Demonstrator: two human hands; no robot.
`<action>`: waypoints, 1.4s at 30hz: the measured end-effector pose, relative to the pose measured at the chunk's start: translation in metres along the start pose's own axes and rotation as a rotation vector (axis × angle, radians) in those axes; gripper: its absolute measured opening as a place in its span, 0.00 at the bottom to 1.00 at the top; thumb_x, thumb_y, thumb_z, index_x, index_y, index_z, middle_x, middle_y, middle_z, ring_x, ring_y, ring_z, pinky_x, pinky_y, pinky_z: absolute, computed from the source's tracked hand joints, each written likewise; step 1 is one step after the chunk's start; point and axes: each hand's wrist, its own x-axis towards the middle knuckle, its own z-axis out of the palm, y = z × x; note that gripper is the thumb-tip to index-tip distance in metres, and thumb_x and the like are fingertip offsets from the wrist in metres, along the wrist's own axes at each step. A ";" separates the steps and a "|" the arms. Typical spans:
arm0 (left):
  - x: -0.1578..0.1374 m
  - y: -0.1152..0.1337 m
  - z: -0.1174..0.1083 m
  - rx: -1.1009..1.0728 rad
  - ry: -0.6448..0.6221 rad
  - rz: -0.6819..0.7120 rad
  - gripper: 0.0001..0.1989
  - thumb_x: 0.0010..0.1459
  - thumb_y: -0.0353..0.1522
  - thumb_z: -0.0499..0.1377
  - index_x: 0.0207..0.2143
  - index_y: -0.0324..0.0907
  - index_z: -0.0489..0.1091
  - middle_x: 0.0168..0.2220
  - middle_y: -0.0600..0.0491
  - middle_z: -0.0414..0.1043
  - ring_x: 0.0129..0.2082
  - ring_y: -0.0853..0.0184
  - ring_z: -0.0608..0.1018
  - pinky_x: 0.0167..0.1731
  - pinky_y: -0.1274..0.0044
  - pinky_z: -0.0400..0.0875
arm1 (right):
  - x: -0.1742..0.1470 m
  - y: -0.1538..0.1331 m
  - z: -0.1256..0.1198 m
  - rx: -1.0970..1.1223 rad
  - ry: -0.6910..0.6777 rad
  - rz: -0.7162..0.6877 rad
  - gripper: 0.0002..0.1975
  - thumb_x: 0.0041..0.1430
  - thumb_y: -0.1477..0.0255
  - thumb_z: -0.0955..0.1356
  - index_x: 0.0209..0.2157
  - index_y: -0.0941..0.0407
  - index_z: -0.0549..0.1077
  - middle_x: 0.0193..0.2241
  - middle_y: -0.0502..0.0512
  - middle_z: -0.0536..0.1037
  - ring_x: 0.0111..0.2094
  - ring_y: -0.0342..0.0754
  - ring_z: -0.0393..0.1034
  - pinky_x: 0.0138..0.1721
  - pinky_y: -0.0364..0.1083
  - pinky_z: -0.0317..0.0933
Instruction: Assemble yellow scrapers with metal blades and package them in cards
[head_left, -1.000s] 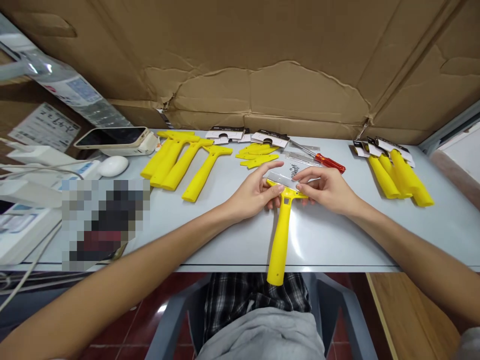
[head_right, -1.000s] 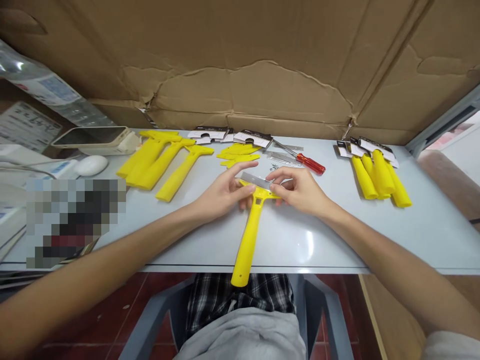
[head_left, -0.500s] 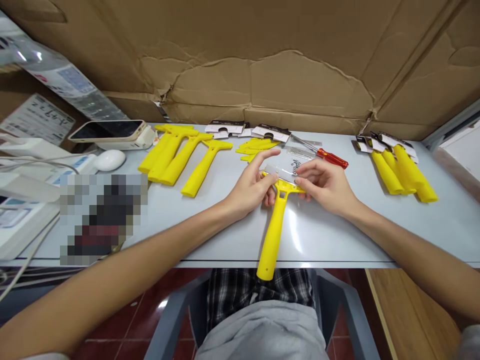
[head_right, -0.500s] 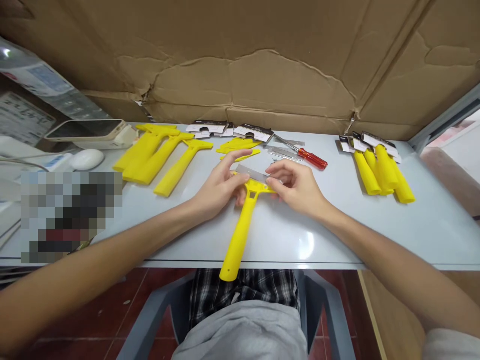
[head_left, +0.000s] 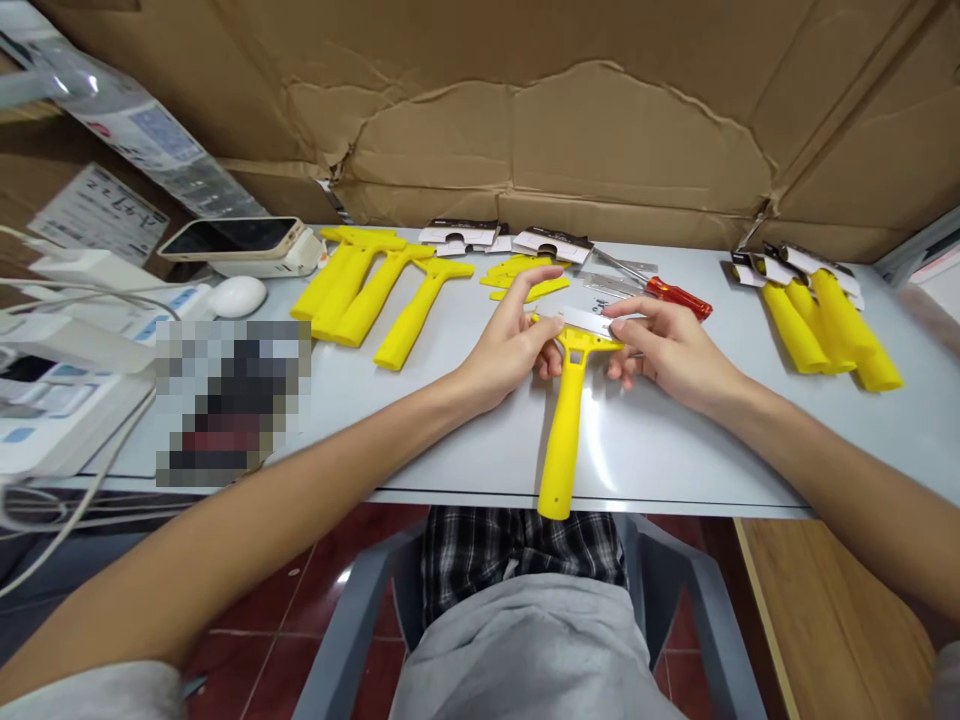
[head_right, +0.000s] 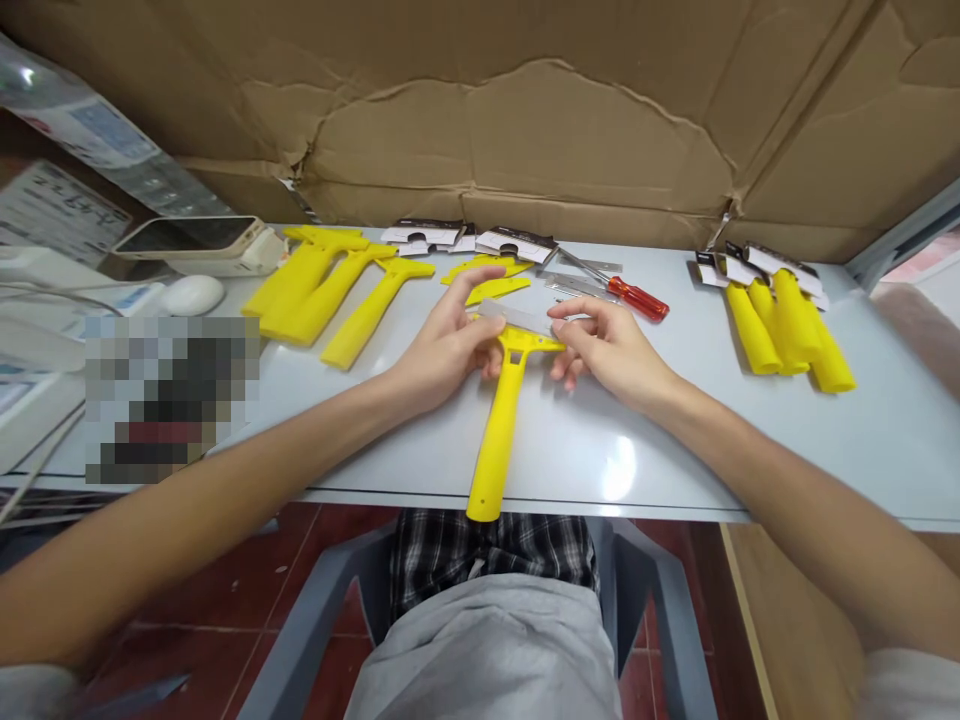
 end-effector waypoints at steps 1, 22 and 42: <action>0.000 0.000 0.000 -0.004 0.002 0.001 0.35 0.62 0.32 0.64 0.70 0.47 0.59 0.20 0.62 0.69 0.17 0.66 0.76 0.19 0.80 0.68 | 0.000 0.000 0.000 0.015 0.001 -0.002 0.36 0.54 0.53 0.81 0.54 0.59 0.69 0.29 0.53 0.77 0.25 0.43 0.75 0.24 0.42 0.69; -0.003 0.001 0.005 0.010 -0.002 -0.005 0.28 0.66 0.32 0.62 0.66 0.45 0.58 0.23 0.62 0.71 0.20 0.68 0.77 0.23 0.79 0.74 | -0.002 -0.006 0.004 0.160 0.115 0.008 0.31 0.50 0.67 0.82 0.51 0.58 0.68 0.29 0.51 0.76 0.27 0.43 0.75 0.26 0.41 0.68; 0.002 -0.004 -0.001 0.011 0.020 0.002 0.24 0.70 0.40 0.65 0.62 0.44 0.64 0.25 0.59 0.74 0.20 0.68 0.79 0.22 0.78 0.74 | -0.004 -0.002 0.006 0.177 0.087 0.026 0.36 0.39 0.58 0.86 0.43 0.61 0.71 0.34 0.55 0.78 0.27 0.42 0.76 0.26 0.42 0.71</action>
